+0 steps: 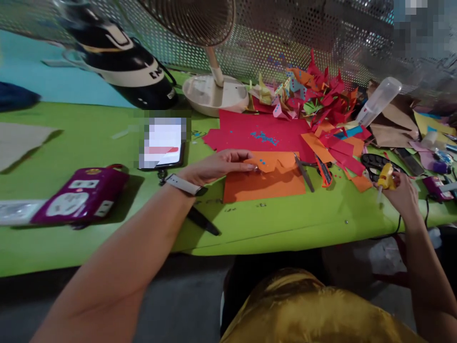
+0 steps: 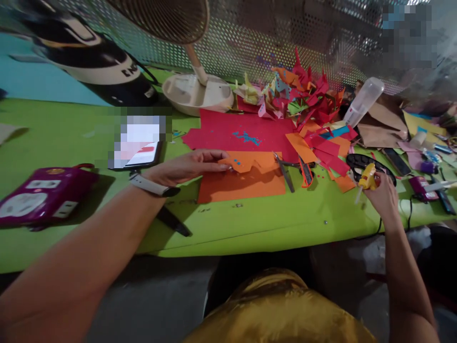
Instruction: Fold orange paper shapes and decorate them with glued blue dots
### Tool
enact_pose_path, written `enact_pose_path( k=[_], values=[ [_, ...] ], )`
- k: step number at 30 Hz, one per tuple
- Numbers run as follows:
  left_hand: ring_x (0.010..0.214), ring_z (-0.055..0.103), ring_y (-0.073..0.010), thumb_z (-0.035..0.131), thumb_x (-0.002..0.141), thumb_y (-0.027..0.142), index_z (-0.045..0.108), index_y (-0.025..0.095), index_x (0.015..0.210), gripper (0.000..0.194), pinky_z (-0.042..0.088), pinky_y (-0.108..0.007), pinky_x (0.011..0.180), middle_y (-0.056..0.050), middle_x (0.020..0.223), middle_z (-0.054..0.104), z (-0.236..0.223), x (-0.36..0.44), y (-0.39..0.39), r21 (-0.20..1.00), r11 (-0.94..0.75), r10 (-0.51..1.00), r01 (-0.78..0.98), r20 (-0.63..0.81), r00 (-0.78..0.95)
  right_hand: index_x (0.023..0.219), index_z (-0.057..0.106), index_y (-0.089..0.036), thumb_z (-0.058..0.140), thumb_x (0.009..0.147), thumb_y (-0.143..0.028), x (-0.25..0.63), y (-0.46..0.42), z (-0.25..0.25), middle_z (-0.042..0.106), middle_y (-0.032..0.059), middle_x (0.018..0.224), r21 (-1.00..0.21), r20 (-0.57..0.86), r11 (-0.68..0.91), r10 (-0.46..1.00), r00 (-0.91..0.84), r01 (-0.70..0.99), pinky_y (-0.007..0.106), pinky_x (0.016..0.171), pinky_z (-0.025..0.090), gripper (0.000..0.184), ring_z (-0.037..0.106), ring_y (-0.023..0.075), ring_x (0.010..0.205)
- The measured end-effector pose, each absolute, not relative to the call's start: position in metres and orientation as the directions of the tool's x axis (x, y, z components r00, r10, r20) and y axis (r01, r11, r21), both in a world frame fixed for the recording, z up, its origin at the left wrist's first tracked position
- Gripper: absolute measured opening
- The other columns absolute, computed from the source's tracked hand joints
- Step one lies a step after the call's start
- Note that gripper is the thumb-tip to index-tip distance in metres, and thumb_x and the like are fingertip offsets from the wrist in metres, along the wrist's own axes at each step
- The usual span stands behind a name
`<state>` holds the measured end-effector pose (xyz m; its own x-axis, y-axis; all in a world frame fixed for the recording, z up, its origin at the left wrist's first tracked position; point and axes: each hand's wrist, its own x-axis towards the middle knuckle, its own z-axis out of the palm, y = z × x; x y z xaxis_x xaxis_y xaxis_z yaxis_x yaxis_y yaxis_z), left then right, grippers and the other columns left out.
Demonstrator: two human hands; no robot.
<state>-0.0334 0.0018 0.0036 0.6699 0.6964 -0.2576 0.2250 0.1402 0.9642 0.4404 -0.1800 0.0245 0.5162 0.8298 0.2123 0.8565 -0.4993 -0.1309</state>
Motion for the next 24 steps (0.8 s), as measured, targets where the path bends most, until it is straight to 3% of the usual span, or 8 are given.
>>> enact_pose_path(
  k=[7,12,16,20,24],
  values=[
    [0.091,0.070,-0.0173,0.078,0.072,0.037,0.071,0.019,0.092,0.028,0.056,-0.027,0.079,-0.005,0.100,0.075,0.001,-0.032,0.003,0.956,0.146,0.693,0.253,-0.281,0.664,0.122,0.058,-0.015,0.066,0.076,-0.050,0.452,-0.186,0.023,0.067,0.0218,0.112,-0.061,0.176,-0.525,0.832,0.527,0.849,0.041,0.083,0.041,0.058,0.060,0.0348,0.104],
    [0.087,0.069,-0.0145,0.079,0.071,0.033,0.070,0.020,0.089,0.023,0.054,-0.023,0.076,-0.003,0.094,0.075,0.000,-0.033,0.004,0.960,0.170,0.705,0.223,-0.277,0.653,0.121,0.061,-0.017,0.062,0.079,-0.055,0.453,-0.196,0.035,0.068,0.0193,0.115,0.052,0.114,-0.522,0.850,0.514,0.852,0.044,0.085,0.039,0.057,0.060,0.0361,0.108],
    [0.084,0.068,-0.0142,0.077,0.072,0.031,0.069,0.020,0.087,0.020,0.053,-0.022,0.071,-0.004,0.094,0.075,-0.001,-0.035,0.006,0.968,0.135,0.733,0.210,-0.240,0.637,0.116,0.065,-0.017,0.063,0.079,-0.055,0.440,-0.201,0.052,0.070,0.0189,0.108,0.134,0.178,-0.497,0.863,0.473,0.857,0.046,0.085,0.042,0.053,0.061,0.0373,0.106],
    [0.074,0.066,-0.0131,0.072,0.075,0.030,0.066,0.019,0.085,0.015,0.050,-0.021,0.063,-0.004,0.087,0.074,0.000,-0.035,0.007,0.961,0.142,0.758,0.238,-0.260,0.599,0.112,0.066,-0.018,0.058,0.087,-0.050,0.405,-0.183,0.056,0.069,0.0150,0.114,-0.010,0.271,-0.300,0.917,0.291,0.954,0.041,0.091,0.045,0.041,0.063,0.0302,0.107],
    [0.071,0.066,-0.0139,0.071,0.074,0.027,0.063,0.018,0.081,0.014,0.049,-0.021,0.058,-0.005,0.084,0.074,0.002,-0.034,0.005,0.953,0.175,0.739,0.246,-0.292,0.607,0.105,0.069,-0.019,0.056,0.090,-0.050,0.361,-0.149,0.048,0.072,0.0117,0.105,-0.152,0.247,-0.027,0.967,0.065,0.988,0.040,0.088,0.047,0.036,0.065,0.0280,0.101]
  ],
)
